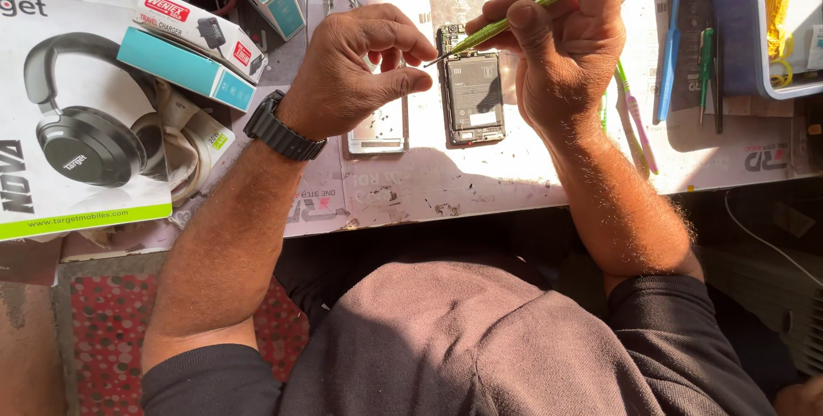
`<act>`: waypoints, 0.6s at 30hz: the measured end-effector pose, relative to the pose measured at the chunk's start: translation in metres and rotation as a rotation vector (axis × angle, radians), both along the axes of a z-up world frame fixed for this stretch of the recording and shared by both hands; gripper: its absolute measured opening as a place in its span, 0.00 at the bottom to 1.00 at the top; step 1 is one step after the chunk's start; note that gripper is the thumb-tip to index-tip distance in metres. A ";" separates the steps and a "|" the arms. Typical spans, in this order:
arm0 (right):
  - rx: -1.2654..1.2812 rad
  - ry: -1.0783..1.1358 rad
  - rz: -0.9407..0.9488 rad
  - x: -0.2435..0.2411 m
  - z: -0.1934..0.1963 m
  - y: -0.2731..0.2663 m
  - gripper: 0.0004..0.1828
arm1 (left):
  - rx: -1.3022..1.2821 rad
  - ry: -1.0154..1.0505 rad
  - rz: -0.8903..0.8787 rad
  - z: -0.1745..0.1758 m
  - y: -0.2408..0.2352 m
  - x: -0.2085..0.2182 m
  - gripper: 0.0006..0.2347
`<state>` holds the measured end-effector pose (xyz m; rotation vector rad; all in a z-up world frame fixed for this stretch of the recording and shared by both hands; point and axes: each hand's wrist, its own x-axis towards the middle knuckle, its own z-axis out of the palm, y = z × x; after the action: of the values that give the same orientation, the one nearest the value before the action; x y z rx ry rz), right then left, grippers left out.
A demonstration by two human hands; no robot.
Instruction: The person cleans a small circuit board with a toothbrush, then uses a screwdriver to remove and reinsert screws on a disassembled mobile phone. The person handles the phone's internal components and tools on a cluttered workbench.
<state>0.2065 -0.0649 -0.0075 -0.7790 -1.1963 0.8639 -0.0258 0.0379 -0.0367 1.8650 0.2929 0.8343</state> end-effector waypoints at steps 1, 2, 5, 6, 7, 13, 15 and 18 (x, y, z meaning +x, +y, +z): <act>0.004 0.001 0.003 0.000 -0.001 0.001 0.22 | 0.015 -0.001 0.006 0.000 0.000 0.000 0.07; 0.008 0.002 0.006 0.000 -0.002 0.001 0.22 | 0.014 0.003 0.007 0.000 0.000 0.000 0.06; 0.013 -0.017 0.007 0.002 -0.004 0.002 0.21 | 0.014 0.001 0.003 0.001 0.000 0.002 0.04; 0.014 -0.020 0.005 0.003 -0.004 0.003 0.22 | 0.014 -0.006 0.001 0.001 0.000 0.002 0.03; 0.017 -0.019 0.002 0.003 -0.005 0.003 0.22 | 0.015 -0.013 0.000 0.002 0.000 0.002 0.03; 0.040 -0.042 -0.015 0.004 -0.006 0.002 0.21 | -0.009 -0.064 -0.021 0.003 -0.001 0.002 0.04; 0.033 -0.082 -0.023 0.003 -0.006 0.000 0.20 | 0.003 -0.048 0.001 0.004 -0.002 0.003 0.05; 0.027 -0.136 -0.029 0.003 -0.006 -0.002 0.20 | 0.016 -0.034 0.021 0.005 -0.003 0.003 0.06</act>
<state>0.2091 -0.0666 -0.0138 -0.8419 -1.3103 0.7792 -0.0227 0.0345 -0.0312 1.8634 0.2852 0.8842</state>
